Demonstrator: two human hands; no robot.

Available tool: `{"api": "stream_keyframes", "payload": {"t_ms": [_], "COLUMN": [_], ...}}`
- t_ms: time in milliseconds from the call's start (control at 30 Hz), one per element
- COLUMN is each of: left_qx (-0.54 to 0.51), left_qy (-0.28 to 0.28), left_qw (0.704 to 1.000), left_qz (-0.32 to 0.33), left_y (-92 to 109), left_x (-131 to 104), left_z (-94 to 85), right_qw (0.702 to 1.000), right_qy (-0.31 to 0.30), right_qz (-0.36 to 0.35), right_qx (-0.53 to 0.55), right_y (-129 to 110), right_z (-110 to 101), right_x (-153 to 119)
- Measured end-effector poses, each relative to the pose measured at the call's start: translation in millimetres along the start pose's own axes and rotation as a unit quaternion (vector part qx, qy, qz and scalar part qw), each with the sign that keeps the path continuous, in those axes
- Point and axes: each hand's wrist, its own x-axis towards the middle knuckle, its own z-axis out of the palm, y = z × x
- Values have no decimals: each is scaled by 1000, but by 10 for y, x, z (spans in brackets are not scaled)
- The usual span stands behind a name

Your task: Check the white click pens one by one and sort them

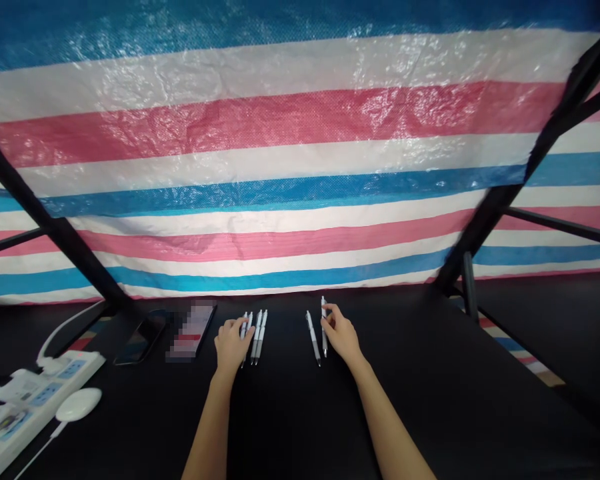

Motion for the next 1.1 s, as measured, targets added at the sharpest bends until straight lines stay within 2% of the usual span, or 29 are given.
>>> {"api": "stream_keyframes", "payload": {"t_ms": [233,333,433,533,600,700,767,867,1000,1100], "left_qx": [-10,-19,-49,-114,-151,-194,-221,-243,-265,-272], "left_qy": [-7,-4,29,72,78,32,-17,-45,3,19], "left_qw": [999,1000,998,986,971,947,936,937,946,944], "left_qz": [30,14,28,99,170,254,274,247,189,184], "left_y": [166,188,229,312,374,441,457,447,410,403], "left_x": [-79,-83,-98,-139,-174,-221,-240,-241,-217,-222], "left_z": [186,180,135,99,91,96,98,92,91,109], "right_qw": [1000,1000,997,990,983,970,969,981,996,996], "right_qy": [-3,3,2,-10,-46,-141,-161,-131,-50,-28], "right_qz": [-9,-23,-64,-134,-173,-194,-185,-142,-79,-53], "right_qx": [10,17,33,38,35,42,36,18,9,69], "right_y": [-7,5,-14,-95,-169,-263,-290,-266,-166,-93], "right_z": [4,23,51,79,94,107,108,95,90,134], "right_x": [7,10,-6,-57,-104,-164,-180,-158,-84,-35]}}
